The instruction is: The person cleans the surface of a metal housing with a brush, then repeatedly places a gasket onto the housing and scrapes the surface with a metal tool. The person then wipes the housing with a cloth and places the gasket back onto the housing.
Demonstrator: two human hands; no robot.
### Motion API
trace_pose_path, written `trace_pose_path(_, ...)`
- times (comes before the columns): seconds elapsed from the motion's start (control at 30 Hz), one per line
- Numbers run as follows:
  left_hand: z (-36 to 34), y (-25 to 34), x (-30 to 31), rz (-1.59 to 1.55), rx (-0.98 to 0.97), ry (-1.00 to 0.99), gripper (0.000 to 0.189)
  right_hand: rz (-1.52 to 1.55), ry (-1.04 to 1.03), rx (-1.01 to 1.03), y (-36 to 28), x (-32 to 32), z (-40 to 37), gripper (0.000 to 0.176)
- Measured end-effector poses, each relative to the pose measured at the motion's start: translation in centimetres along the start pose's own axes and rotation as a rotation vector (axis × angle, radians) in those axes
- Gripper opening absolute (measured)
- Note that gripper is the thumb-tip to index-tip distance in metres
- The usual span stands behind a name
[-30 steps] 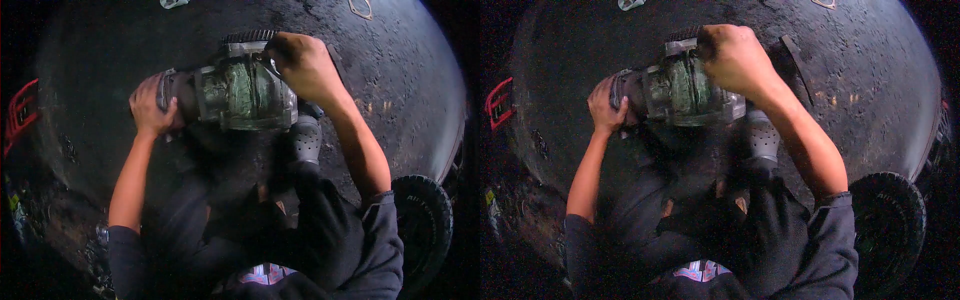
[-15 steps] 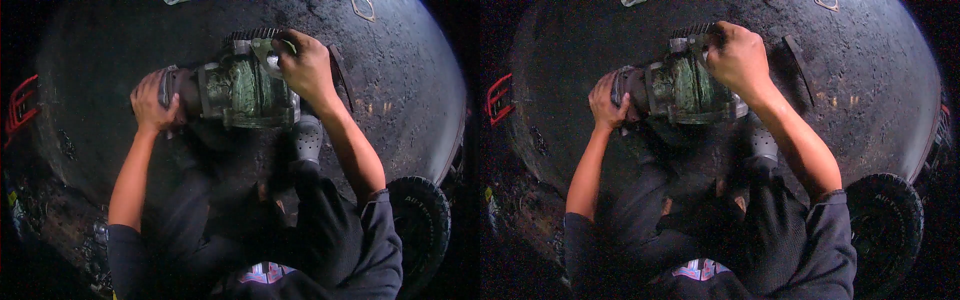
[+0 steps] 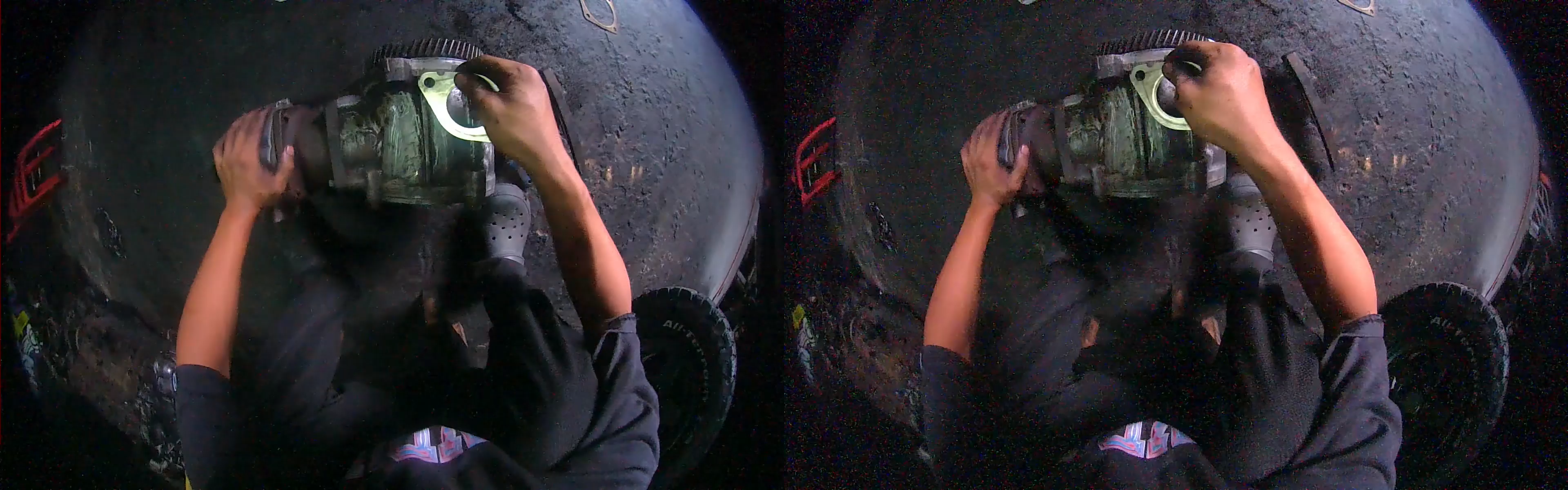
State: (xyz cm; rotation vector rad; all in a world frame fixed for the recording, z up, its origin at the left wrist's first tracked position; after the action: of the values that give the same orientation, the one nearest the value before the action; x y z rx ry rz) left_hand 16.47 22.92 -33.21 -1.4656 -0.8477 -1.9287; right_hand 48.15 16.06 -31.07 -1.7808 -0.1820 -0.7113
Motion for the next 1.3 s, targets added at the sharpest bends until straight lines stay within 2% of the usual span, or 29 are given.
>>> trace_pose_path(0.1,0.1,0.0,0.2,0.006,0.010,-0.006,0.058,0.081,0.039,0.017,0.3,1.1,0.3,0.022)
trace_pose_path(0.23,0.0,-0.6,-0.3,0.005,0.032,-0.010,0.057,0.137,0.120,-0.068,1.8,3.9,1.1,0.023)
trace_pose_path(0.3,-0.1,-0.7,-0.3,-0.024,0.059,0.002,0.057,0.396,0.166,-0.226,1.2,4.5,0.5,0.021)
trace_pose_path(0.37,0.0,-0.7,-0.3,-0.032,0.057,0.001,0.057,0.320,0.148,-0.200,2.9,5.2,1.1,0.021)
trace_pose_path(0.5,-0.1,-0.7,-0.2,0.000,0.042,0.015,0.057,0.297,0.145,-0.213,2.4,4.6,0.5,0.021)
trace_pose_path(0.6,0.2,-0.5,-0.1,-0.028,0.024,0.016,0.057,0.232,0.121,-0.025,1.9,4.0,0.0,0.021)
trace_pose_path(0.7,0.0,-0.5,-0.2,0.002,0.023,0.009,0.057,0.352,0.173,-0.041,2.5,4.3,-0.3,0.023)
trace_pose_path(0.93,-0.3,-0.9,-0.4,0.036,0.020,-0.035,0.059,0.414,0.180,-0.126,3.5,5.1,-1.2,0.022)
trace_pose_path(1.0,-0.2,-0.8,-0.4,0.042,0.005,-0.047,0.059,0.455,0.147,-0.066,3.5,4.8,-1.0,0.020)
trace_pose_path(1.17,0.0,-0.8,-0.4,0.015,-0.005,-0.051,0.058,0.362,0.153,-0.074,4.1,4.4,-1.6,0.019)
trace_pose_path(1.23,0.0,-0.8,-0.5,0.024,-0.005,-0.059,0.058,0.369,0.302,-0.058,4.2,4.7,-2.6,0.018)
trace_pose_path(1.27,0.1,-0.9,-0.6,0.038,-0.001,-0.064,0.058,0.349,0.403,0.012,5.0,4.8,-3.2,0.020)
trace_pose_path(1.3,0.1,-0.9,-0.6,0.033,-0.009,-0.066,0.058,0.346,0.411,0.008,5.5,4.5,-3.9,0.020)
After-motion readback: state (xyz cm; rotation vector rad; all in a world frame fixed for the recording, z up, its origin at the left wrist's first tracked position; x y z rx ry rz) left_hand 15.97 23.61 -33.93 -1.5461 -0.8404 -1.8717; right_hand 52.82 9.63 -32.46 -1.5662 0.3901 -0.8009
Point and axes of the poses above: each hand's wrist, its own z-axis towards the middle knuckle, its own x-axis out of the back of the hand, y = z × x, the point moved 4 cm from there along z, towards the middle knuckle, and after that the axes turned 8 degrees about y, right-handed, at the moved point
